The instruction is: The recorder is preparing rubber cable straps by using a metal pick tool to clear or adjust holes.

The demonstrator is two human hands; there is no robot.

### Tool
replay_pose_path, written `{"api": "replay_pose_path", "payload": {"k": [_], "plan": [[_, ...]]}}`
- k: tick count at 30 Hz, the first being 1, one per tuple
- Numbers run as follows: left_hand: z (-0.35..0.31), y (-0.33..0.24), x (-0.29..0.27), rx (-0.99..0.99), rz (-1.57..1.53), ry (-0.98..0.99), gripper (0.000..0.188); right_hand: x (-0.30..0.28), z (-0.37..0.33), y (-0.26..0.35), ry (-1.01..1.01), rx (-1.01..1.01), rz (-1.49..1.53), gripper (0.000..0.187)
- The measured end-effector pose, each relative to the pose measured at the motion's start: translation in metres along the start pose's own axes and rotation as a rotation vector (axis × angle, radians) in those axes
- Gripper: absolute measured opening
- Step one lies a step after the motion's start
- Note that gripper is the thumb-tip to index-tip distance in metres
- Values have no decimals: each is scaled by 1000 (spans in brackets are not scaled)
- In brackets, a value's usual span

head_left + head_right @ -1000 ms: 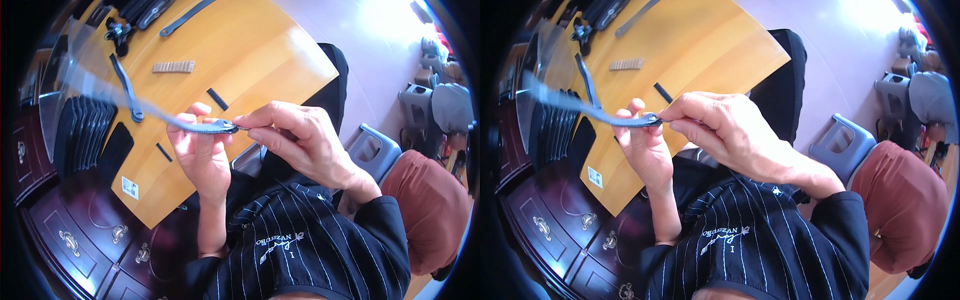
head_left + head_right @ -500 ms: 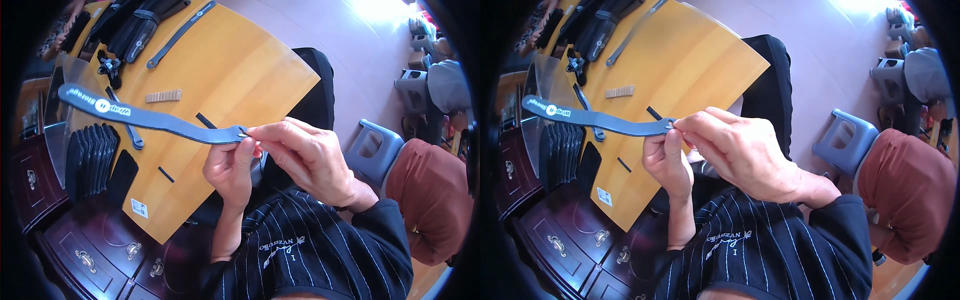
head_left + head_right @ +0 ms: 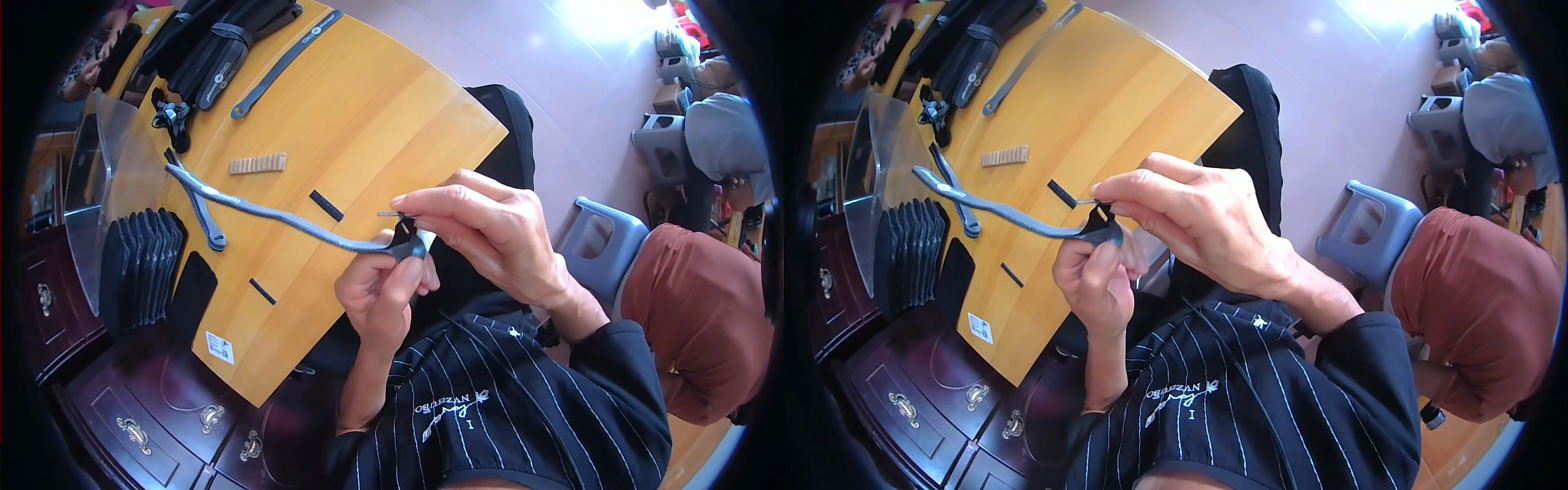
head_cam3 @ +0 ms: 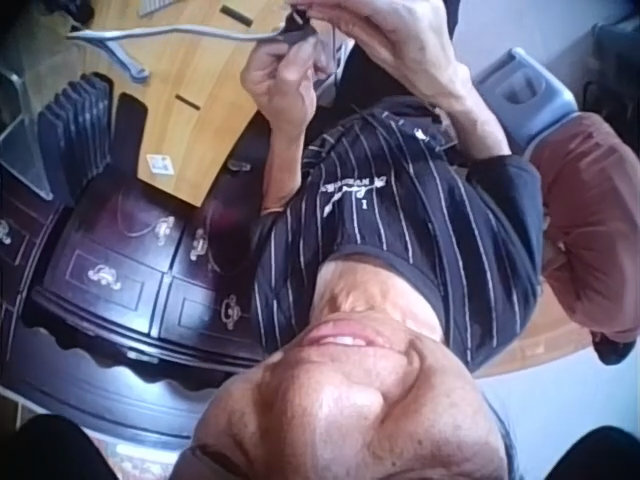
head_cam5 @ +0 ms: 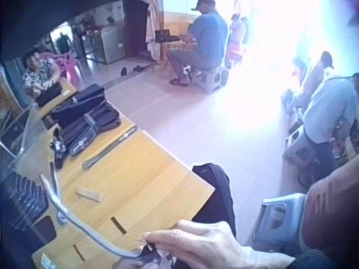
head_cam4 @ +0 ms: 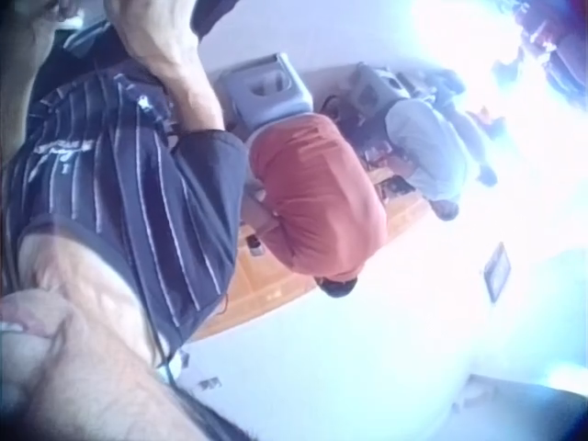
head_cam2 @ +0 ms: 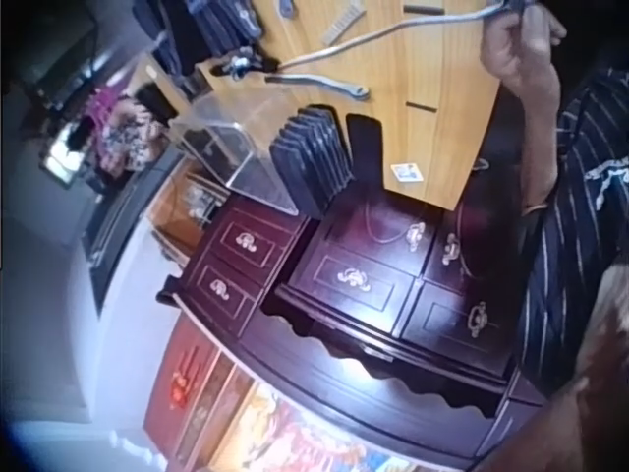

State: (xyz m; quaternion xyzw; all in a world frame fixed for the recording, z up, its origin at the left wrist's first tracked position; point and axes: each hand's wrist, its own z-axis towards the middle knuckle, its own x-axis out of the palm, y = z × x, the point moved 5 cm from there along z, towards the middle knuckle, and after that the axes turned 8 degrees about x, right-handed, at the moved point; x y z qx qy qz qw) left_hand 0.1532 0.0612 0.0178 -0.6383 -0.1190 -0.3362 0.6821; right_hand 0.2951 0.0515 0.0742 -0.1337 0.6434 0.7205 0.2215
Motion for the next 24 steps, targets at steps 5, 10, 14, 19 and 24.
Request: {"api": "replay_pose_path", "payload": {"k": [5, 10, 14, 19, 24], "plan": [[6, -8, -4, -178, -258, -113, 10, -1, 12, 5, 183, -62, 69, 20], [20, -27, -6, 1, -105, -124, 12, -13, 7, -1, 213, 130, 388, 64], [22, -37, 18, -16, 98, -192, 10, 8, 18, 9, 245, 122, 588, 68], [18, -28, 15, -180, -21, 49, 11, 15, 16, 0, 199, 325, 907, 11], [9, -27, 17, -172, -59, 93, 9, 5, 8, 13, 151, 117, 505, 15]]}}
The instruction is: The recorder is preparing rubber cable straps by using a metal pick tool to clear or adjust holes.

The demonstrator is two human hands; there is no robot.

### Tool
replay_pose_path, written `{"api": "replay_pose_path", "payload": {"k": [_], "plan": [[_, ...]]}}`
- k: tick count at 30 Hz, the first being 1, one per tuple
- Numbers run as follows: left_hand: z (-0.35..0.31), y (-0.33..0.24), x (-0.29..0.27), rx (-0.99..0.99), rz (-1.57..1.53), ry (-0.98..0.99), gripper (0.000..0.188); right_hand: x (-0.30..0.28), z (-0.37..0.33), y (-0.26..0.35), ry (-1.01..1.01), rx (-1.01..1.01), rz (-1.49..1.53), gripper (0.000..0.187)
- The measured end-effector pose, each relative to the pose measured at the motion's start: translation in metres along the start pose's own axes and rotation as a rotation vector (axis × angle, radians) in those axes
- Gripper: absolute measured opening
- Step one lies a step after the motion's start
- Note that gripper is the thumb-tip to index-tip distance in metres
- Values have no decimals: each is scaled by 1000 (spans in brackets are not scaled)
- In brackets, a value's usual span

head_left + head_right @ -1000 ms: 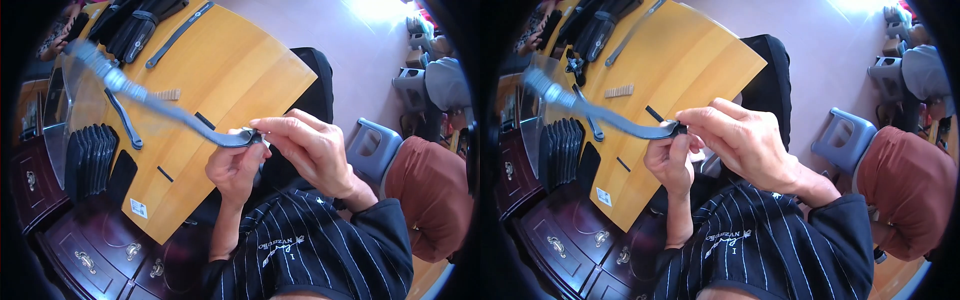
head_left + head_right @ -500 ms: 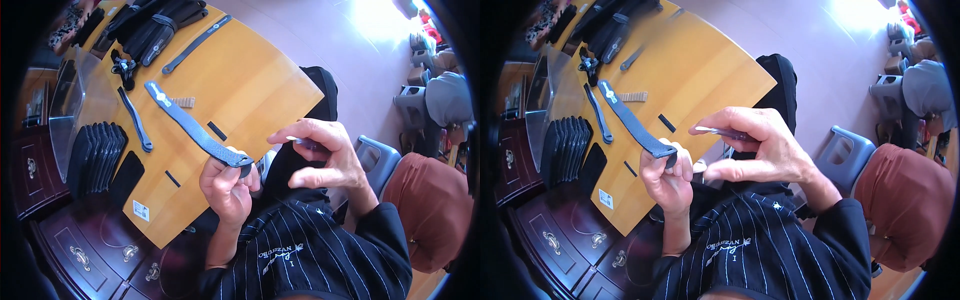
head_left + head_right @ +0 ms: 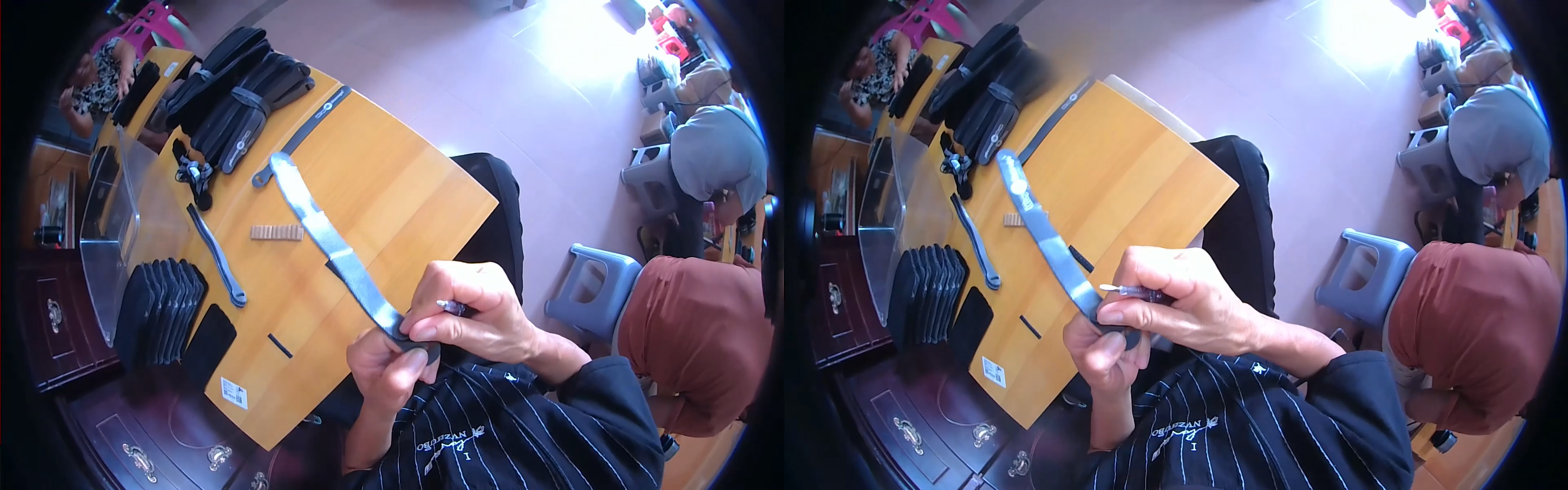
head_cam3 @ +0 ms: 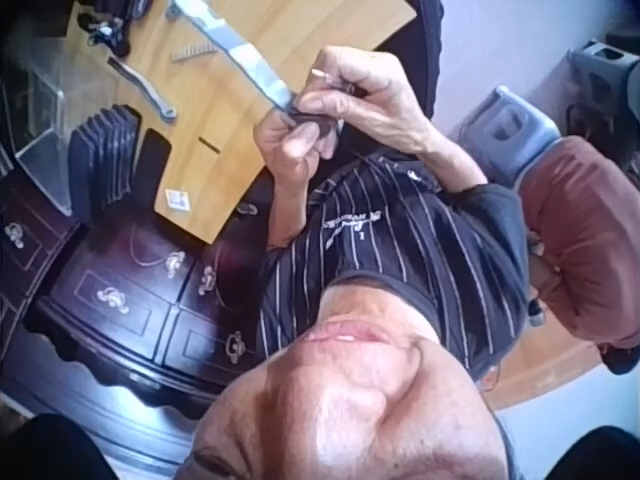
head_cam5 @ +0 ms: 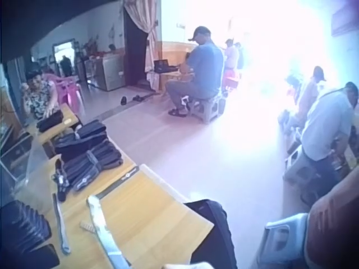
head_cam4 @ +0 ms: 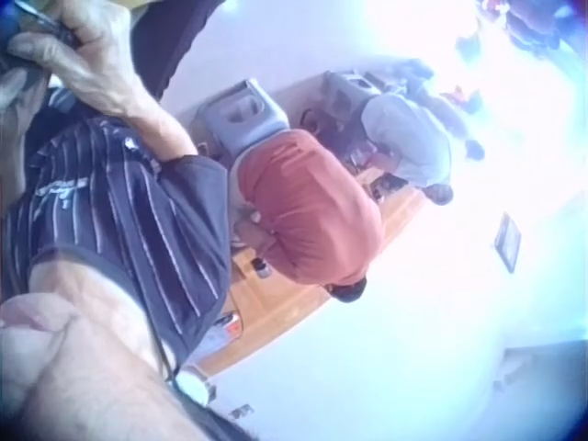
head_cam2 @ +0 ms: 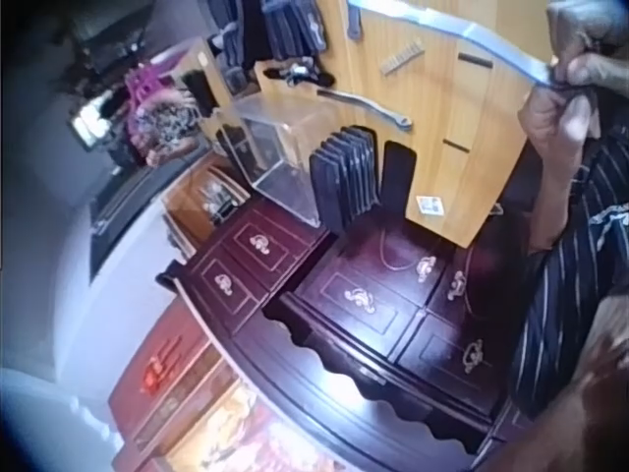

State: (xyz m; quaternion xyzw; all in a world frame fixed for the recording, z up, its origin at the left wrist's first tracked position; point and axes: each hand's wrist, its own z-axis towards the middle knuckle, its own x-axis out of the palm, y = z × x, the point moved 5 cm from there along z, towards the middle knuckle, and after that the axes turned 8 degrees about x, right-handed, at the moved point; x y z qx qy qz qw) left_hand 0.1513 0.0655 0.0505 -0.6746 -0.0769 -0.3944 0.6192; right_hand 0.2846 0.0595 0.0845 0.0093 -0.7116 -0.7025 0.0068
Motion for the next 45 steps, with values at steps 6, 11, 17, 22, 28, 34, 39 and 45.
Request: {"api": "replay_pose_path", "payload": {"k": [6, 11, 17, 22, 28, 34, 39, 45], "plan": [[-6, -1, 22, -12, 96, 378, 10, -52, 30, 6, -394, -34, -241, 24], [-39, -6, 15, -15, 67, 553, 10, -226, 91, -44, -807, 118, -356, 38], [-74, -32, -58, 95, -59, -43, 2, -325, 83, -36, -1112, 228, -934, 47], [-70, -49, -82, 174, 24, -134, 8, -186, 120, -19, -883, -72, -1022, 32], [-72, -52, -79, 132, 27, -22, 5, -55, 153, -31, -546, -261, -1039, 20], [-82, -49, -83, 112, 105, -41, 20, 4, 183, -54, -328, -95, -907, 21], [-89, -48, -92, 87, 80, -124, 24, 28, 198, -65, -313, -7, -919, 19], [-82, -44, -92, 27, -77, -130, 19, 31, 207, -65, -318, -52, -817, 27]]}}
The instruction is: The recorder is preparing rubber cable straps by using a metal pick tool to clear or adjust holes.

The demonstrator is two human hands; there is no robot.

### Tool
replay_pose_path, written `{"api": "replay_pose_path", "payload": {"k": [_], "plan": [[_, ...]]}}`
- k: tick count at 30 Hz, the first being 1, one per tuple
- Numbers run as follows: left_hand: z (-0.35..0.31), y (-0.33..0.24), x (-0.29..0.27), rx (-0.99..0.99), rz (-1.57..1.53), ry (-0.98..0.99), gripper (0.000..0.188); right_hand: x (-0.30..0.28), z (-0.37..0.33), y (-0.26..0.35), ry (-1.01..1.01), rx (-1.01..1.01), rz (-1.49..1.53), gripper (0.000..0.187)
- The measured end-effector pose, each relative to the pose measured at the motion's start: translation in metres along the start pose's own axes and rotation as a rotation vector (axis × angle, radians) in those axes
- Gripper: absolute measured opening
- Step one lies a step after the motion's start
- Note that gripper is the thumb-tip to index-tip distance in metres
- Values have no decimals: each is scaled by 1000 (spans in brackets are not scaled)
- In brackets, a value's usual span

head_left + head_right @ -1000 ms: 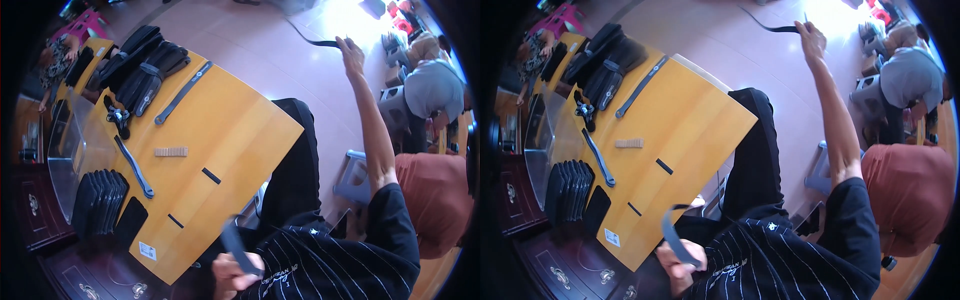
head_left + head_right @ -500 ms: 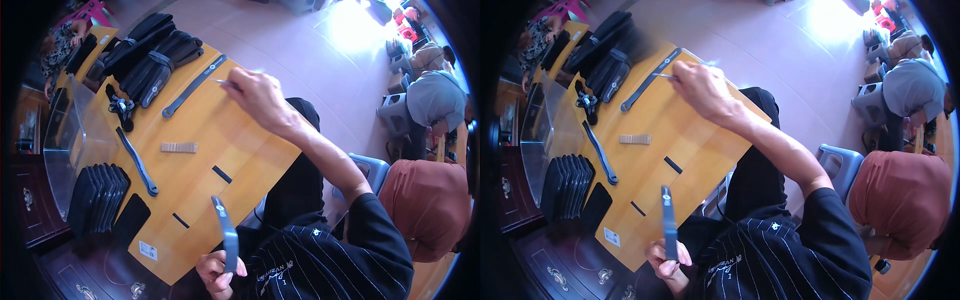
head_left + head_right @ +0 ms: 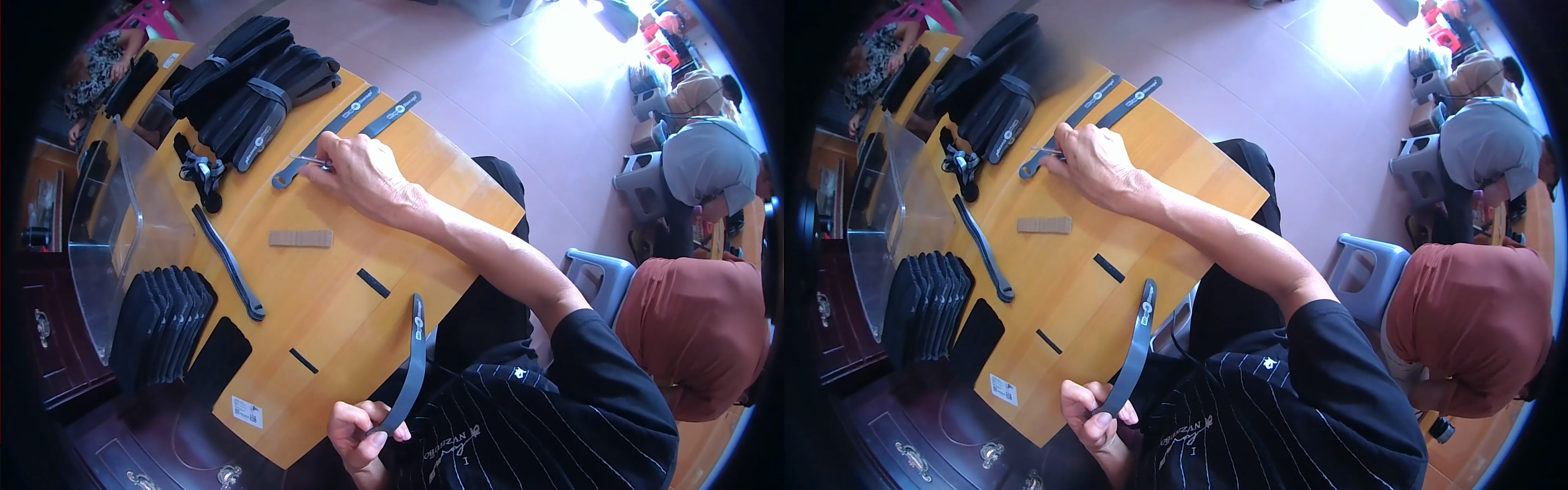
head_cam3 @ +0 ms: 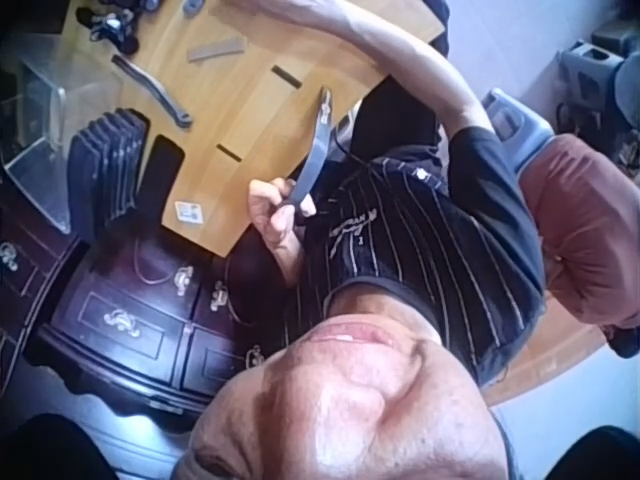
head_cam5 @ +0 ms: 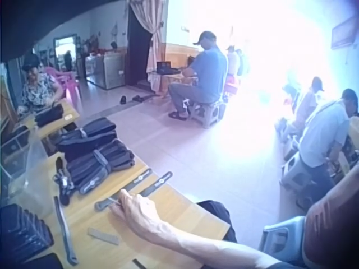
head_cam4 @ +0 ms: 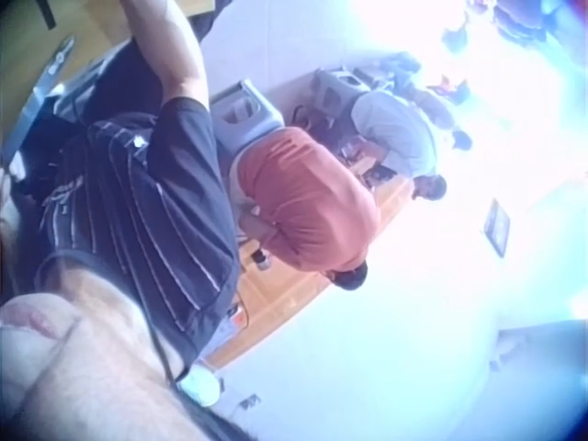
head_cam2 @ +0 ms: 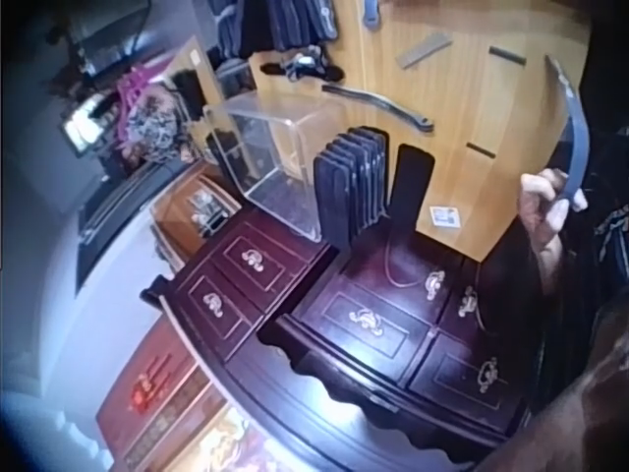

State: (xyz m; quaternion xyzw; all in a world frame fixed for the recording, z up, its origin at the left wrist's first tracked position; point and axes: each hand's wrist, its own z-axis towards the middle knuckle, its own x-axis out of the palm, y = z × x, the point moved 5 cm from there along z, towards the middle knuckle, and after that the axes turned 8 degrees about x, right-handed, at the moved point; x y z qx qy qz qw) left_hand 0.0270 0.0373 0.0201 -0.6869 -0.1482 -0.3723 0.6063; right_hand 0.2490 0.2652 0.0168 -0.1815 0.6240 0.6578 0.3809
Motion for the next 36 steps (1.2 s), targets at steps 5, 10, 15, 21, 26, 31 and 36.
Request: {"api": "replay_pose_path", "payload": {"k": [5, 10, 15, 21, 26, 31, 36], "plan": [[20, -2, 11, -5, -62, 123, 20, -35, -28, 25, 156, -129, 93, 44], [72, -12, 43, -41, 192, 231, 17, -92, -99, 26, 1100, -227, 473, 55], [125, -8, 48, -101, 481, 146, 12, -126, -77, -41, 847, -120, 248, 31], [196, 30, 39, -192, 902, -54, 12, -122, -18, -104, 497, 156, 161, 28], [217, 36, 24, -154, 1329, -180, 14, -95, 7, -106, 287, 181, 48, 31], [207, 14, 44, 152, 1781, -146, 25, -96, 7, -90, 189, 124, -30, 24], [181, -61, 10, 229, 2135, -467, 38, -101, -6, -85, 80, 56, -82, 26]]}}
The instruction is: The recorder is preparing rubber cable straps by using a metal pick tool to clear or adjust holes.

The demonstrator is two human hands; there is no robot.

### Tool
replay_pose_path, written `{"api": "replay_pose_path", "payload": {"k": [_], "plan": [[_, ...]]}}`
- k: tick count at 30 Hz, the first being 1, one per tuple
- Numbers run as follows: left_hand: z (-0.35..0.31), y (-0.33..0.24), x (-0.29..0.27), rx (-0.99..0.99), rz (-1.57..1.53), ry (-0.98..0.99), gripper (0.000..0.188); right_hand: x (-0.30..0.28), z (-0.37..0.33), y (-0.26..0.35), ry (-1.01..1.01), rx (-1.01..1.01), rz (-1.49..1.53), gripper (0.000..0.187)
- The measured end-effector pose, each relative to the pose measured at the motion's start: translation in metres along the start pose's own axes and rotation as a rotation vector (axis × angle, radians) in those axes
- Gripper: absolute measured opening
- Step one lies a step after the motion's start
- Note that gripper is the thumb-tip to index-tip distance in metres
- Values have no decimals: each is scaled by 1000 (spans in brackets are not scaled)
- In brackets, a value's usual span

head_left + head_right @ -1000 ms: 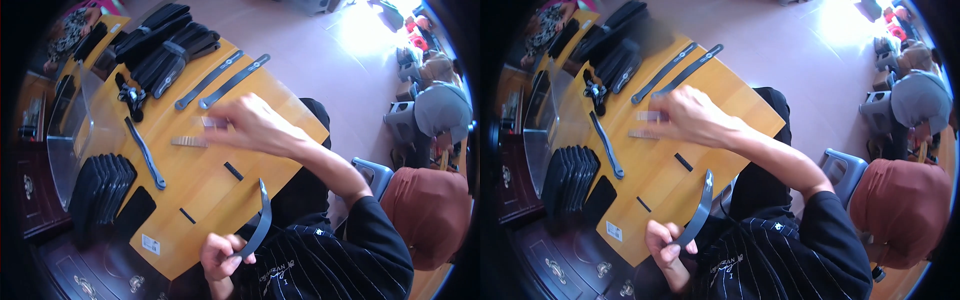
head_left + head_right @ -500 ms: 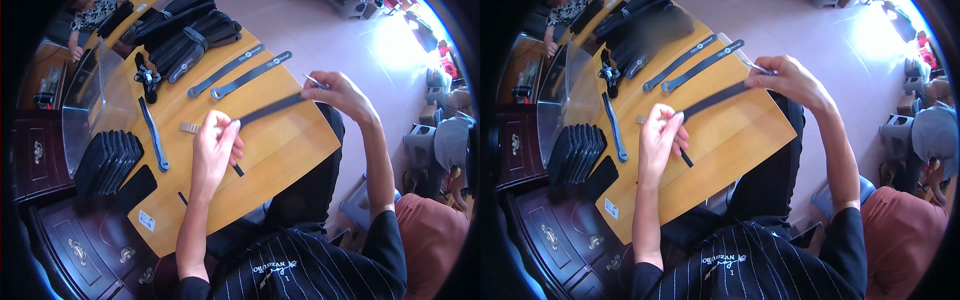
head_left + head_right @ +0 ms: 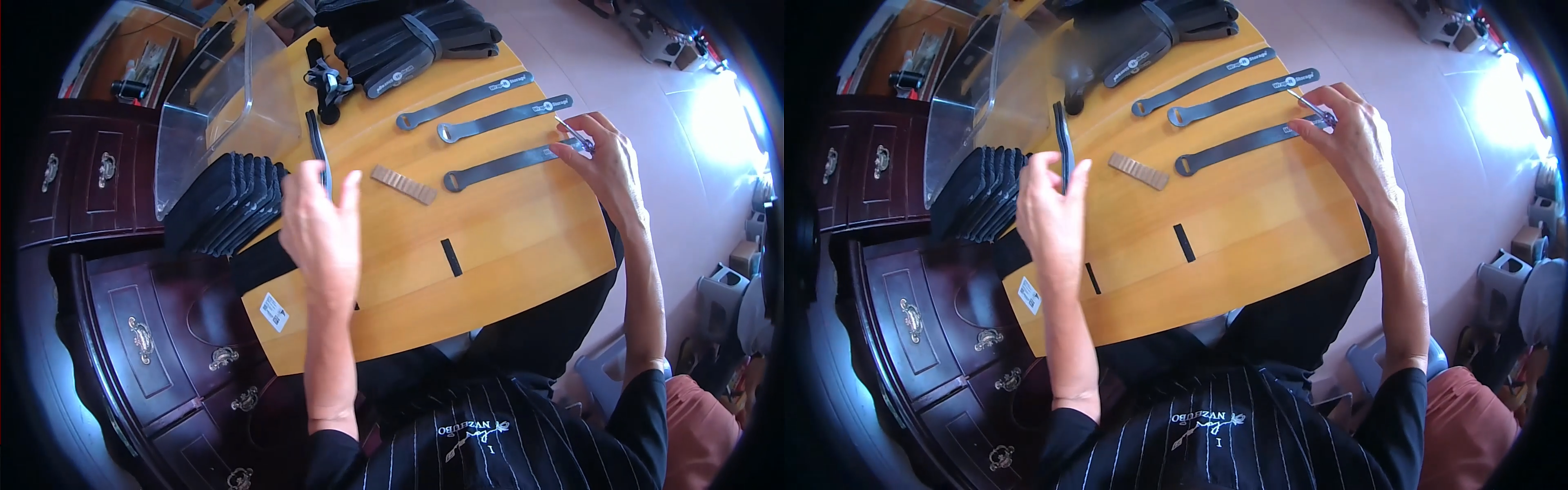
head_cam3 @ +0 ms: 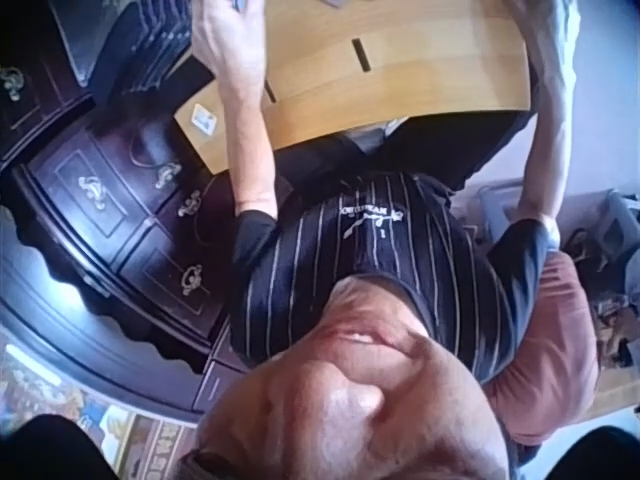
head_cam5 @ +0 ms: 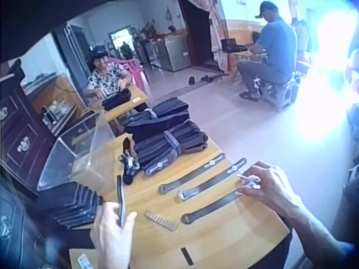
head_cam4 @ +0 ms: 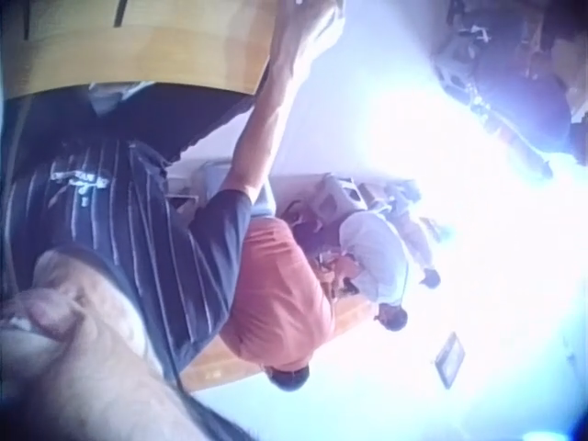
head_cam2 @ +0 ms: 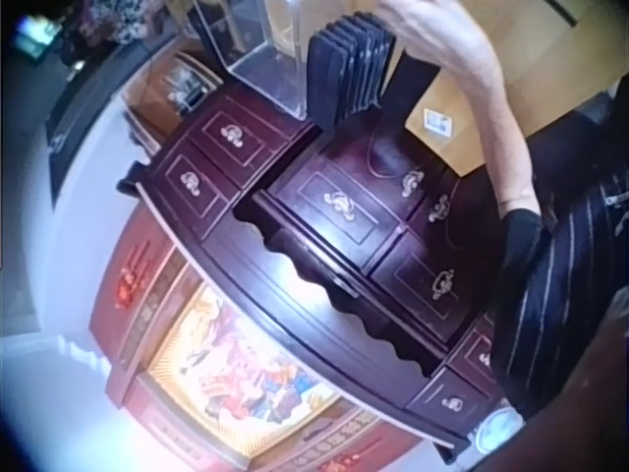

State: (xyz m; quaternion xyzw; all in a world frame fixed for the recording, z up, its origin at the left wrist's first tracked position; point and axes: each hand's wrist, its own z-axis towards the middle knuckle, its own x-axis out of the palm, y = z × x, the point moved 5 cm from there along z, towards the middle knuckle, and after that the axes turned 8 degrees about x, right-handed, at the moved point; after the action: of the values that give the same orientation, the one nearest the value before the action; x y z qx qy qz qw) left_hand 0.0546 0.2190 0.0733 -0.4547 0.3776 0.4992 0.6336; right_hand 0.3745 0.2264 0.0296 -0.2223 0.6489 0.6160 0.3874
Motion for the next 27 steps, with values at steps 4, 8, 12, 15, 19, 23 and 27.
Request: {"api": "replay_pose_path", "payload": {"k": [4, 8, 12, 15, 19, 23, 27], "plan": [[7, 46, 19, 65, 167, 67, 39, -13, -14, 12, -46, -39, 2, 28], [0, 64, 42, 83, 0, 189, 28, -30, -53, 36, 42, -48, 65, 30], [-33, 37, 19, -214, -367, 259, 20, -12, -112, 42, 223, -67, 306, 31], [-73, -1, 9, -339, -1576, 119, 30, 11, -154, 47, 396, 87, 517, 31], [-107, -29, 15, -386, -2132, 51, 38, 30, -191, 90, 363, -141, 690, 18], [-126, -48, 2, -461, -1878, -77, 36, 34, -199, 105, 315, -38, 745, 45], [-137, -58, -6, -335, -1856, -93, 36, 48, -201, 98, 249, 39, 964, 38]]}}
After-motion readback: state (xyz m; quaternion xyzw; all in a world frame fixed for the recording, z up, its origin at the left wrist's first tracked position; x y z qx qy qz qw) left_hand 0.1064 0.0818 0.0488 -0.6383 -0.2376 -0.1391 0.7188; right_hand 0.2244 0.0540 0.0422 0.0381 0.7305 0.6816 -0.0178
